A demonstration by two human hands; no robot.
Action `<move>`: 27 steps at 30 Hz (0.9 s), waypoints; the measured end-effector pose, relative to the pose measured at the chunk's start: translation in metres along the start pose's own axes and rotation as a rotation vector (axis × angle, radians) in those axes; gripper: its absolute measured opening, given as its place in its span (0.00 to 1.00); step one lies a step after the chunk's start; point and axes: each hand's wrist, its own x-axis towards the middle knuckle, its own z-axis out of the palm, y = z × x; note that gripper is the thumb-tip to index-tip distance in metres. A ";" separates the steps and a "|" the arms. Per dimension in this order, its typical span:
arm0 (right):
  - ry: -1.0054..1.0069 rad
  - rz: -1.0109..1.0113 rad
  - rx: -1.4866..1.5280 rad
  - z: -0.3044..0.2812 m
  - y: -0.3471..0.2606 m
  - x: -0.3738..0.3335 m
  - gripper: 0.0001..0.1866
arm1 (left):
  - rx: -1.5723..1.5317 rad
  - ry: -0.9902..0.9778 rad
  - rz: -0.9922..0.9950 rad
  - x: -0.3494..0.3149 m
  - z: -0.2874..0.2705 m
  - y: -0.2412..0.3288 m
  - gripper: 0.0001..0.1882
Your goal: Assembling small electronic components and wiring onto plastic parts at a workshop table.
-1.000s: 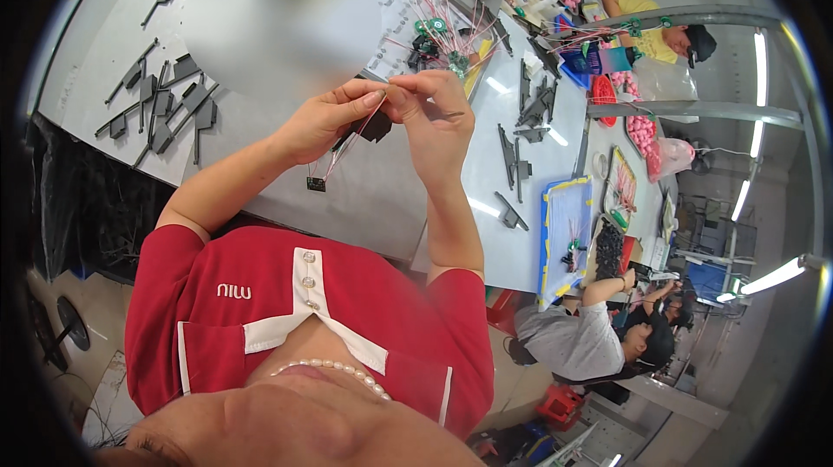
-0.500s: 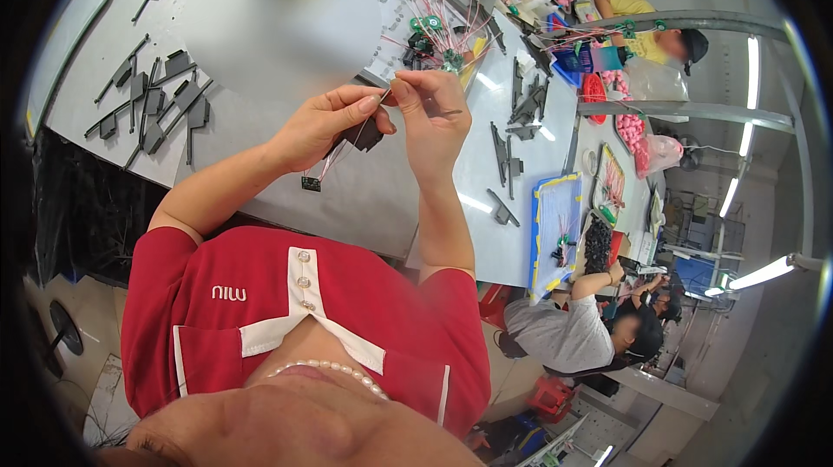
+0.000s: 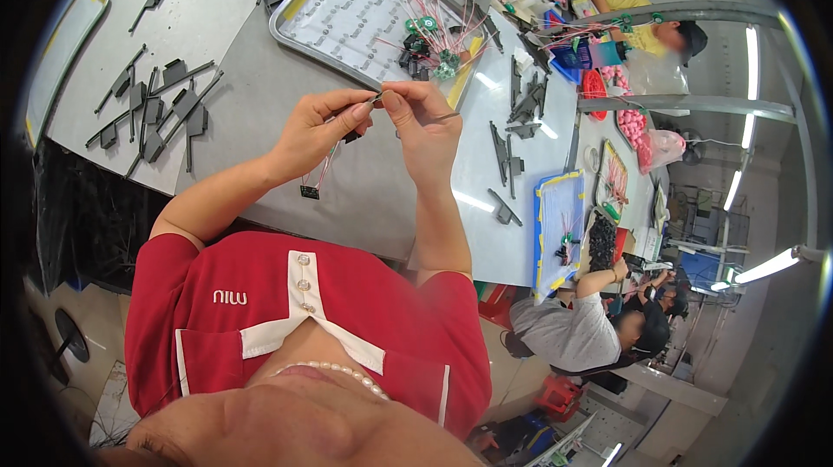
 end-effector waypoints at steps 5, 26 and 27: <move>-0.005 0.051 -0.036 -0.001 -0.002 -0.001 0.07 | 0.089 -0.007 0.023 0.000 0.000 0.002 0.15; -0.149 0.205 0.076 -0.012 -0.002 0.005 0.07 | -0.162 -0.069 -0.156 0.003 -0.004 0.005 0.15; -0.149 0.205 0.076 -0.011 -0.003 0.004 0.07 | -0.142 -0.040 -0.130 0.002 -0.004 0.004 0.15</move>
